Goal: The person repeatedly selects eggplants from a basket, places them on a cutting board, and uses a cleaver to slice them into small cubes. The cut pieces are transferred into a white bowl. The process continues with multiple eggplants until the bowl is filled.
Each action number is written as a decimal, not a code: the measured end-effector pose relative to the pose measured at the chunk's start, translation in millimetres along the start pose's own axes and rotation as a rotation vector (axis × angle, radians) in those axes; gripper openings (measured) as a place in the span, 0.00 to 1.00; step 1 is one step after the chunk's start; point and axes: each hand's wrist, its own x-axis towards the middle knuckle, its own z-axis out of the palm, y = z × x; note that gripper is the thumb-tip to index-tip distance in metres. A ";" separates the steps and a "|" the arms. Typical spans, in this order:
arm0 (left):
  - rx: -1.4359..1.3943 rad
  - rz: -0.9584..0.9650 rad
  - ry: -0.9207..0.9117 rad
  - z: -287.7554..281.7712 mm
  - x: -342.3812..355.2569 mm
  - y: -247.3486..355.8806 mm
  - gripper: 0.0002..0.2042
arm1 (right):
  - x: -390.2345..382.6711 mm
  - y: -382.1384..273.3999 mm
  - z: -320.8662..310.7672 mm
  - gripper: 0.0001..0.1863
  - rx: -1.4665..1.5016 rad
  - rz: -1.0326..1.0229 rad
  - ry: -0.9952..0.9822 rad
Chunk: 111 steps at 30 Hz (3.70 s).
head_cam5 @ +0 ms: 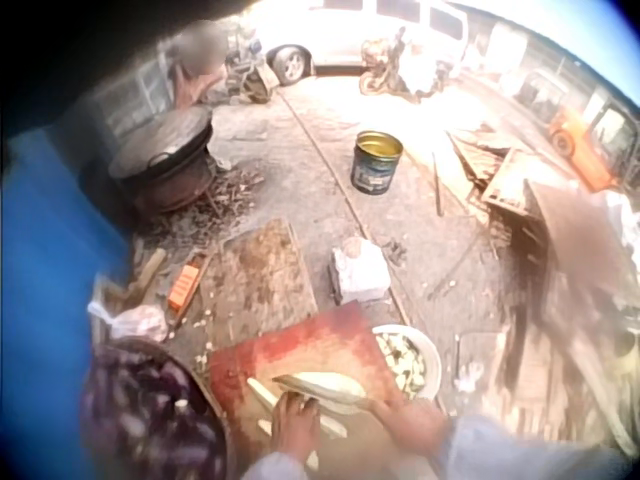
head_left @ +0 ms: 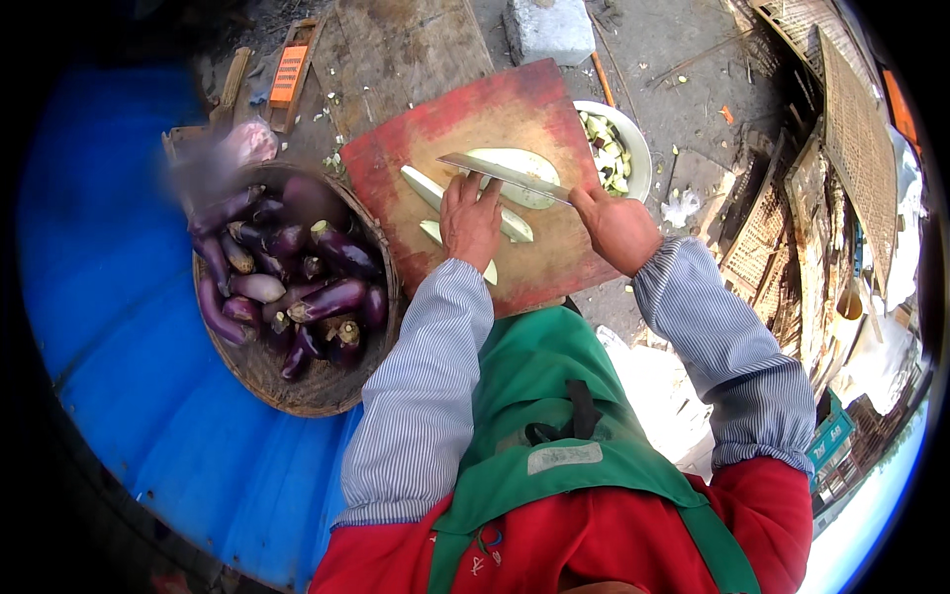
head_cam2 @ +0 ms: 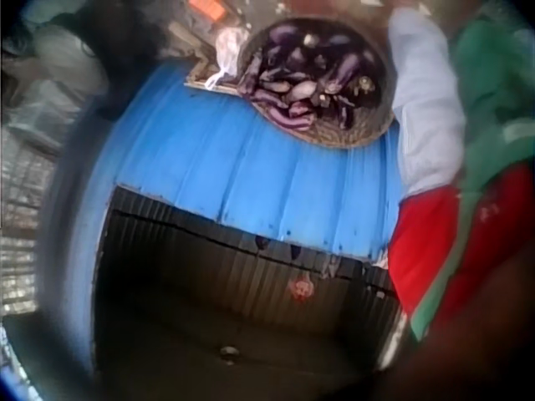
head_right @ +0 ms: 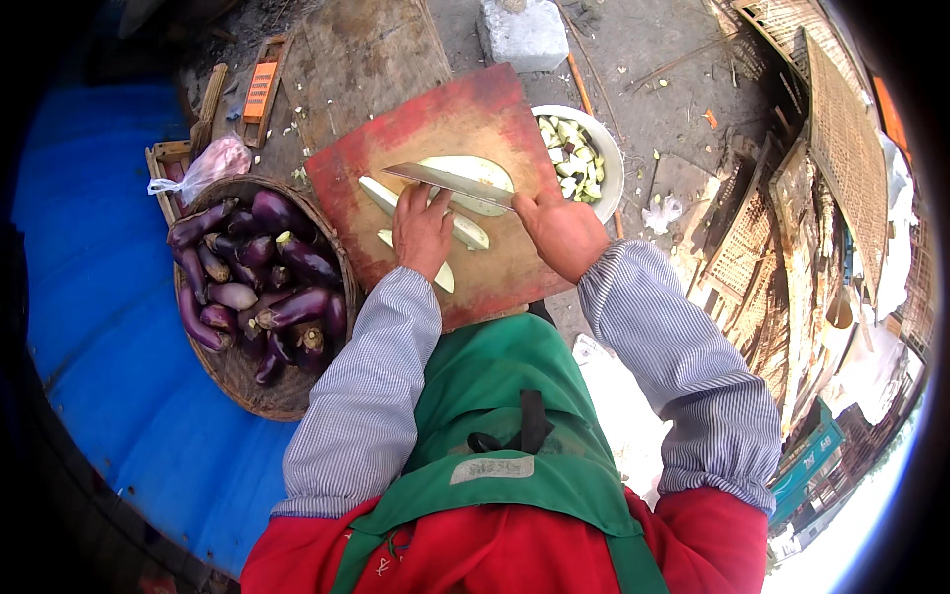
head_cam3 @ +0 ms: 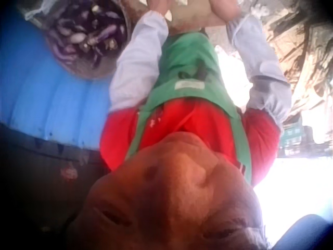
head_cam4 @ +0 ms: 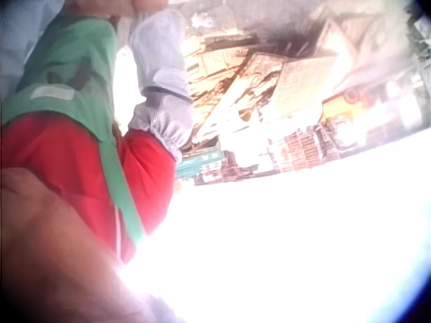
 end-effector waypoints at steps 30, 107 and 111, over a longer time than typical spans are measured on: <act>-0.024 0.122 -0.065 -0.6 -3.1 -14.9 0.21 | -4.5 44.2 51.3 0.15 0.097 0.059 -0.091; 0.359 0.592 -0.661 -16.2 68.4 -4.1 0.60 | -129.3 -37.4 121.4 0.16 0.916 0.733 0.373; 0.227 0.275 -0.443 5.4 35.7 21.6 0.58 | -117.6 -39.4 105.9 0.15 0.854 0.751 0.371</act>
